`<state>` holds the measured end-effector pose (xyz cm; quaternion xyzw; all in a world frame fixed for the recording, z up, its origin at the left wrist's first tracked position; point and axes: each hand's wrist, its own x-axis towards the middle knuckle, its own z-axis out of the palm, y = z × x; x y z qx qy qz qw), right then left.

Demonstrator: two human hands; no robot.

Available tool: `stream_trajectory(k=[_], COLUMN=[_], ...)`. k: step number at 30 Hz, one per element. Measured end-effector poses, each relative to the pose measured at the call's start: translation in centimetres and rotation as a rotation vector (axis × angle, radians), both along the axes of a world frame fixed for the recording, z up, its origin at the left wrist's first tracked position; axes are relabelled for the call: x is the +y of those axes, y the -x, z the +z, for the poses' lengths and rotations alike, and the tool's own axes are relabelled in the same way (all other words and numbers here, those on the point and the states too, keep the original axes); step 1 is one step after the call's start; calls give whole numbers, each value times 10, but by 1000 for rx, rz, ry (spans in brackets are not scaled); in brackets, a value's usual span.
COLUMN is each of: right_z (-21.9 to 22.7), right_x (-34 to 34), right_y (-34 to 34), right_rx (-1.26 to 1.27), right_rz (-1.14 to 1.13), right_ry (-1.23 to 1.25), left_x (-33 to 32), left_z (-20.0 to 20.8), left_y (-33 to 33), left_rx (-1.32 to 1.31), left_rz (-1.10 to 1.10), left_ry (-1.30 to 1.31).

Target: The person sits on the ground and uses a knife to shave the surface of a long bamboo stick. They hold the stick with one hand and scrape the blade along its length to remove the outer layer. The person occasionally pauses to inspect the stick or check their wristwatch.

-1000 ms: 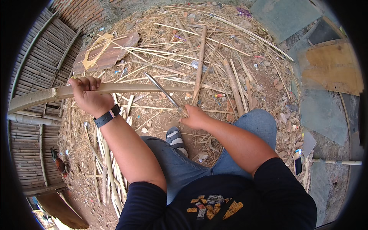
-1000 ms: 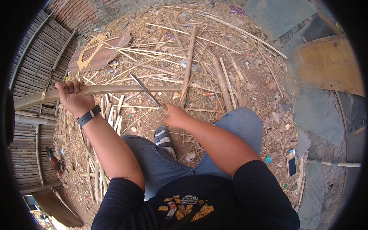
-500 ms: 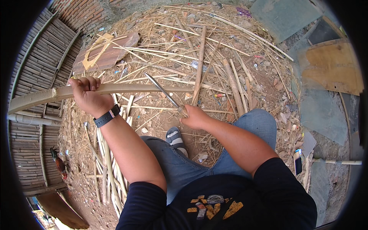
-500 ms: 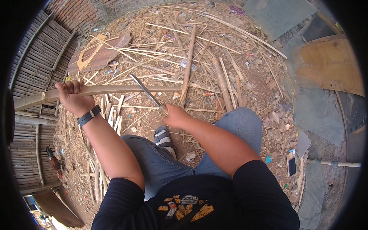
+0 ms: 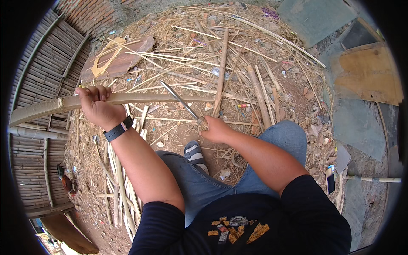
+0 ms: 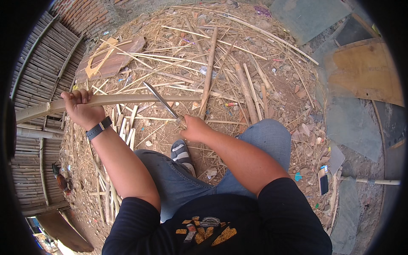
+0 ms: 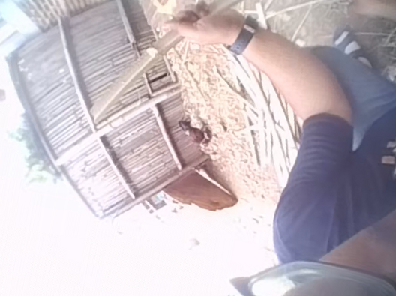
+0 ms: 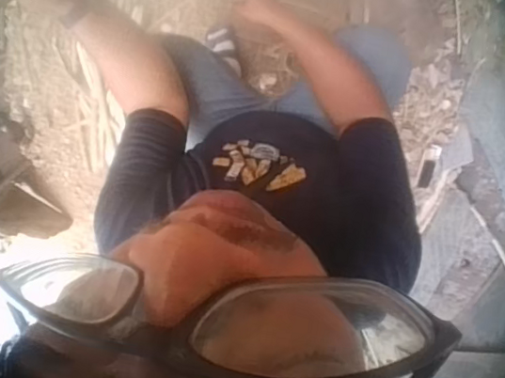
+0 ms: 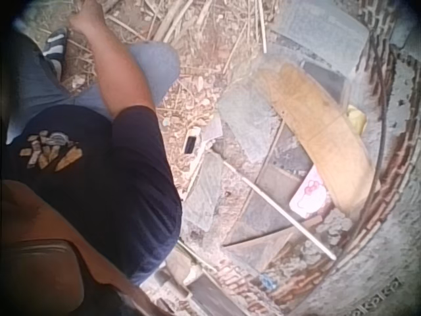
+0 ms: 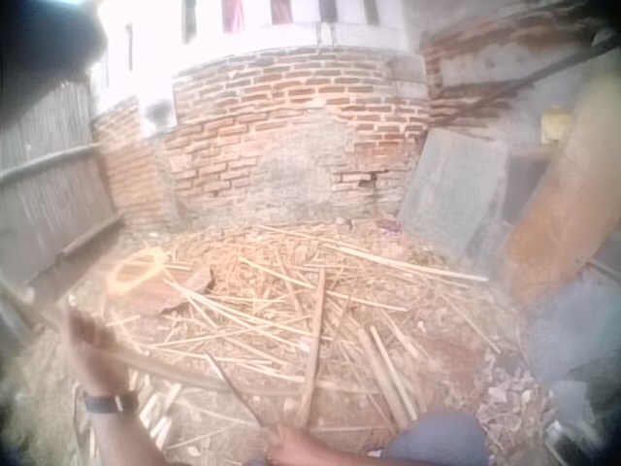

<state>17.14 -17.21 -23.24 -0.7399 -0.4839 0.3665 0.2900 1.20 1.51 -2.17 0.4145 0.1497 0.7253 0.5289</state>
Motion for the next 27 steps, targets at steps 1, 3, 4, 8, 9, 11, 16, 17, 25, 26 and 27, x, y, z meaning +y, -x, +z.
stream_trajectory(k=[1, 3, 4, 8, 9, 11, 16, 17, 25, 26, 27], right_z=[0, 0, 1, 7, 8, 7, 2, 1, 0, 0, 0], right_x=[0, 0, 0, -1, -1, -1, -1, -1, -1, 0, 0], right_y=[0, 0, 0, -1, 0, 0, -1, 0, 0, 0, 0], right_rx=[-1, -2, -2, 1, 3, 11, 6, 3, -11, -11, -11], right_rz=[0, 4, 8, 17, 17, 16, 14, 13, 22, 22, 22], right_ry=[6, 17, 17, 29, 36, 35, 12, 10, -3, 3, 8], left_x=[-1, 2, 3, 3, 3, 3, 4, 4, 2, 2, 1], left_z=[0, -1, -2, -2, -2, -2, -3, -3, -1, -1, 0], left_y=[-1, 1, 1, 2, 2, 2, 2, 3, 1, 1, 0], left_rx=[3, 10, 13, 18, 20, 17, 7, 3, -10, -12, -14], left_rz=[2, 2, 2, 6, 11, 13, -14, -12, -11, -10, -8], left_ry=[3, -1, -3, -5, -2, 1, -10, -9, -1, 2, 5])
